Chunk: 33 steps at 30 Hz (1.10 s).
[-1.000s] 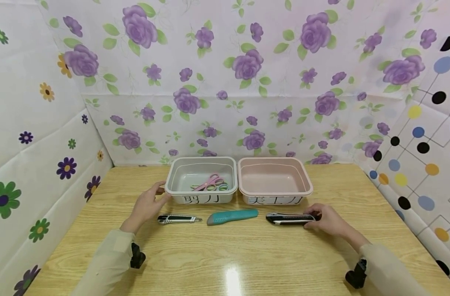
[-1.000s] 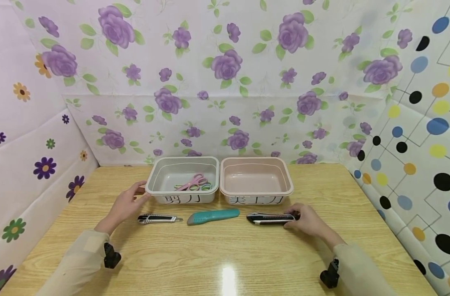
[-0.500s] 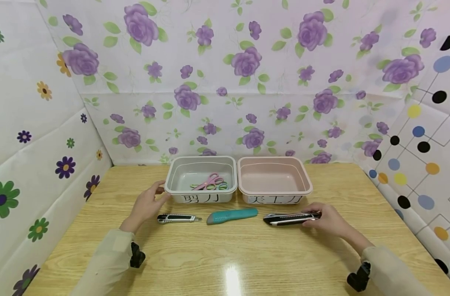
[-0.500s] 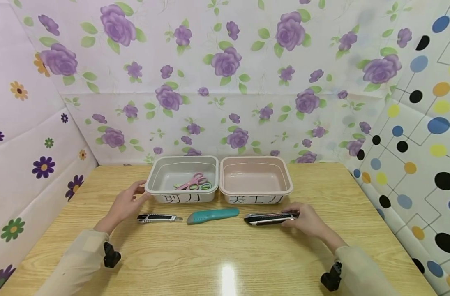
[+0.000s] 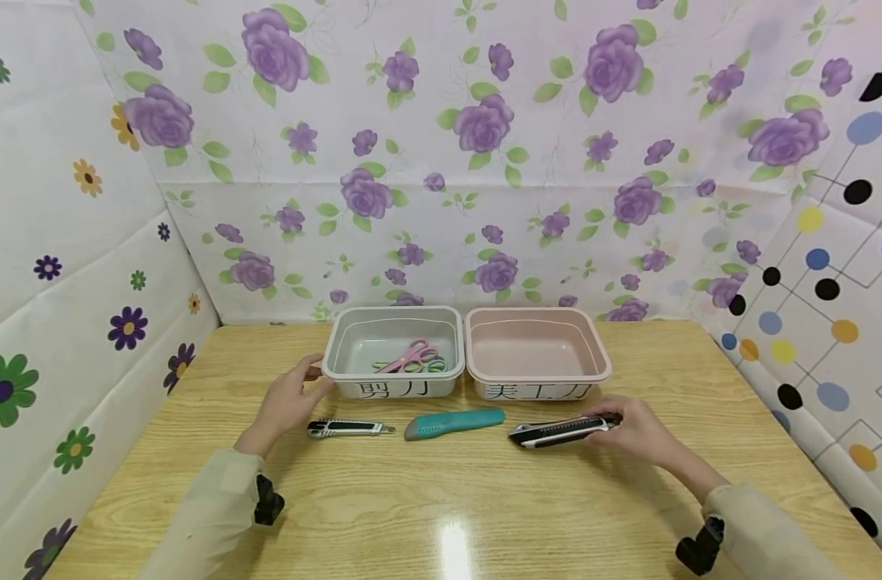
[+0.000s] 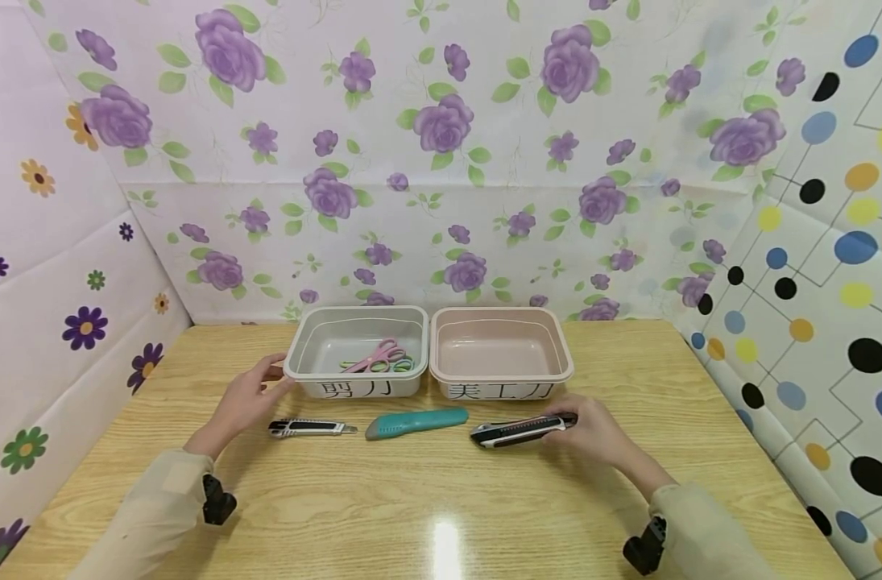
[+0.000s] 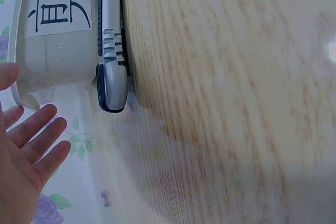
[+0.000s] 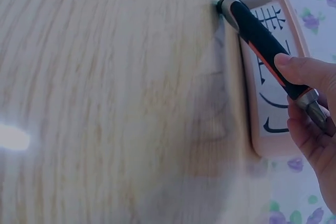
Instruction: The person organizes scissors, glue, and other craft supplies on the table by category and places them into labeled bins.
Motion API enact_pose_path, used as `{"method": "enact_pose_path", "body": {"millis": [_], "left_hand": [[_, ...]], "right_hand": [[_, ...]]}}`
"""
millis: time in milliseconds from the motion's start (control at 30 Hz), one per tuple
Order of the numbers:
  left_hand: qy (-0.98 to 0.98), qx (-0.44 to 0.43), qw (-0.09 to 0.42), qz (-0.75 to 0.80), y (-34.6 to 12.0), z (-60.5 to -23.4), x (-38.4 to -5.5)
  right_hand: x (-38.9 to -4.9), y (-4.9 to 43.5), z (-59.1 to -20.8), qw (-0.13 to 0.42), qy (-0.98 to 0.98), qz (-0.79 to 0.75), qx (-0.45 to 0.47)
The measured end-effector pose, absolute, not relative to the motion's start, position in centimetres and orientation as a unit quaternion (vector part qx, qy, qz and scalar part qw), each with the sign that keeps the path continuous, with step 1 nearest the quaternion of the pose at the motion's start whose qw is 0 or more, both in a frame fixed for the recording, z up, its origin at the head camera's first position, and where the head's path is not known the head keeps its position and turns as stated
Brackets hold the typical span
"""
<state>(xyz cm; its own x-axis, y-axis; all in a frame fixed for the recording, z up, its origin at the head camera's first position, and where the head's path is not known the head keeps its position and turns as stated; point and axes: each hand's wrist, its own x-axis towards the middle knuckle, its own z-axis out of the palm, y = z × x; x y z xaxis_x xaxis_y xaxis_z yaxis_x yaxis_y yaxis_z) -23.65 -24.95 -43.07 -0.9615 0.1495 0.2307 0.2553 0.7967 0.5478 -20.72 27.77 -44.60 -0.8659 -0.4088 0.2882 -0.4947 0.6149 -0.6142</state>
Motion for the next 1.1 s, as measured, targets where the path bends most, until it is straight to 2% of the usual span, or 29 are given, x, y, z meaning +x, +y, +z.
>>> {"method": "enact_pose_path", "body": {"millis": [133, 433, 1100], "left_hand": [[-0.943, -0.105, 0.087, -0.303, -24.9, -43.1, -23.6], [-0.941, -0.108, 0.089, -0.308, -25.0, -43.1, -23.6], [-0.939, -0.112, 0.095, -0.31, -25.0, -43.2, -23.6]], "right_hand": [[-20.5, 27.6, -44.1, 0.061, -0.895, 0.361, 0.253], [-20.4, 27.1, -42.8, 0.111, -0.892, 0.326, 0.293], [-19.9, 26.6, -40.2, 0.129, -0.887, 0.322, 0.305]]}}
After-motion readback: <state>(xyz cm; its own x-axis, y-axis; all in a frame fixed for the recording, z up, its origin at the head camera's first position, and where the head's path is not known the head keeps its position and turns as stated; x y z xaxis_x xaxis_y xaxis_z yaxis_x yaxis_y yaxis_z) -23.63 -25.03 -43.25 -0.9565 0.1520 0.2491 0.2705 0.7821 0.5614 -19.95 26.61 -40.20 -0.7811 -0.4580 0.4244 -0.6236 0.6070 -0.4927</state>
